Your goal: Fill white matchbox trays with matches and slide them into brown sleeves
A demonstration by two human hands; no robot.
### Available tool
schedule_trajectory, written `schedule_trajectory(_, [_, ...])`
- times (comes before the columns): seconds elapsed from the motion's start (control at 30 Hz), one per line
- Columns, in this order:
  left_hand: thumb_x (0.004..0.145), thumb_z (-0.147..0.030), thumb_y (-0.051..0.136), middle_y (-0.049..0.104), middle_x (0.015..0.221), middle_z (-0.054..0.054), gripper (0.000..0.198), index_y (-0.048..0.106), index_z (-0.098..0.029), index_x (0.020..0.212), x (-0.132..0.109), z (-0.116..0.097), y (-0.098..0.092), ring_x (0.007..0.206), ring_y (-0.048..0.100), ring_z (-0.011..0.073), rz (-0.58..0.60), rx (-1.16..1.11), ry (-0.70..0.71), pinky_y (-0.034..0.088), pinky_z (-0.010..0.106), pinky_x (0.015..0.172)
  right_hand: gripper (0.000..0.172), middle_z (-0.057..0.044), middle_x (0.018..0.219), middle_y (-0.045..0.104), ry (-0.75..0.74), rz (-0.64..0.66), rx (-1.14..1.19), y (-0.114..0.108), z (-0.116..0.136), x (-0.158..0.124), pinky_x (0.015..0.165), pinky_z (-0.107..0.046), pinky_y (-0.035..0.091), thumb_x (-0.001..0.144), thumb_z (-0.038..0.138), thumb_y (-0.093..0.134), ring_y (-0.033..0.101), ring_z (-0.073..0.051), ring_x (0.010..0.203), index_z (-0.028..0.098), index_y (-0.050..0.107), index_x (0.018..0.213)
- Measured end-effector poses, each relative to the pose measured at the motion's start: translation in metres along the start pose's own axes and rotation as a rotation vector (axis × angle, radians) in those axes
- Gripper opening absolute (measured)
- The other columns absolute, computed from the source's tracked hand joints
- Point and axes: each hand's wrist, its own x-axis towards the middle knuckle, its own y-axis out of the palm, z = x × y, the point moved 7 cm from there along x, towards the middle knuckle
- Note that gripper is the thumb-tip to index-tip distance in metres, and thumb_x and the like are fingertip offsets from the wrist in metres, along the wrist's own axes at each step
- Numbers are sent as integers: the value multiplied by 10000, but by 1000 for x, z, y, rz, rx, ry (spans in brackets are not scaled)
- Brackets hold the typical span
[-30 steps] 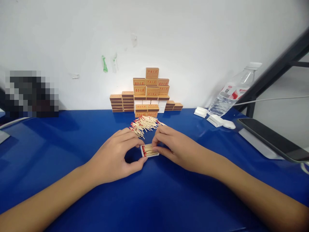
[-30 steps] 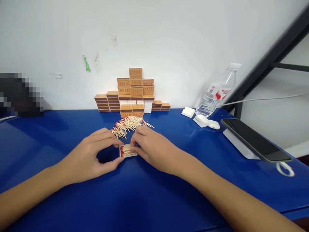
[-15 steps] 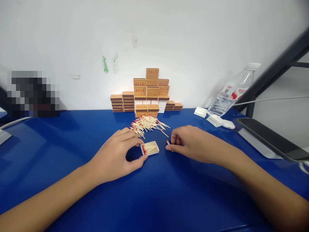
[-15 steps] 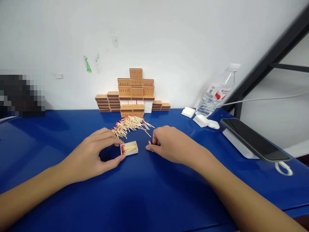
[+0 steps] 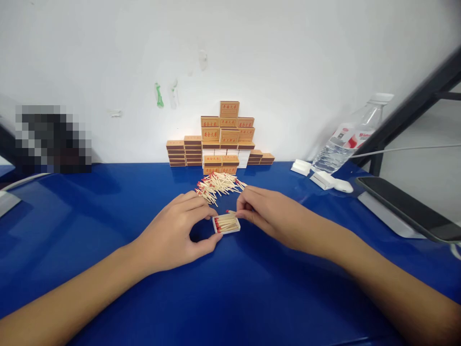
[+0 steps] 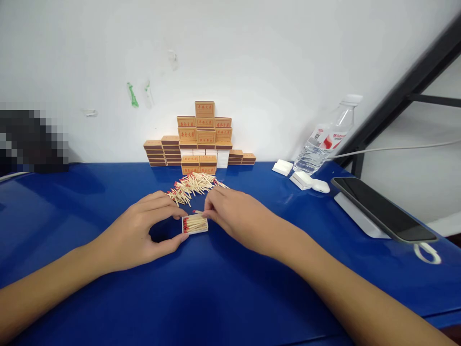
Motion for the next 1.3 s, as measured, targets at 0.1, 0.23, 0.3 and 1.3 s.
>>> schedule_trajectory(0.1, [896,-277,733,699,902,43,164,712,-183,1029,0,-2,0,865,622,220,0,-14,21,496,401,842,139,-55,987,680,-62,2,-1,4,11,2,728,-293,435,1062,212,525,603,-174,832,193,587,939])
schedule_trajectory(0.23, [899,-267,726,706,919,47,162,720,-185,1040,2,-4,-3,875,619,220,-36,-22,33,506,402,845,152,-45,941,673,-37,-188,-38,-19,-1,1,710,-290,419,1060,271,541,593,-169,806,195,620,956])
schedule_trajectory(0.3, [900,-266,728,709,926,50,167,721,-186,1047,2,-6,-6,876,616,216,-67,-37,35,512,399,847,169,-42,892,673,99,-291,-113,-30,-21,-1,681,-301,399,1040,302,565,585,-171,762,197,634,928])
schedule_trajectory(1.3, [897,-260,728,714,938,45,125,722,-197,1006,1,0,-7,892,612,214,-107,-26,-40,517,389,862,214,5,770,617,76,-199,147,-19,-23,6,631,-285,387,987,368,639,523,-132,671,201,684,862])
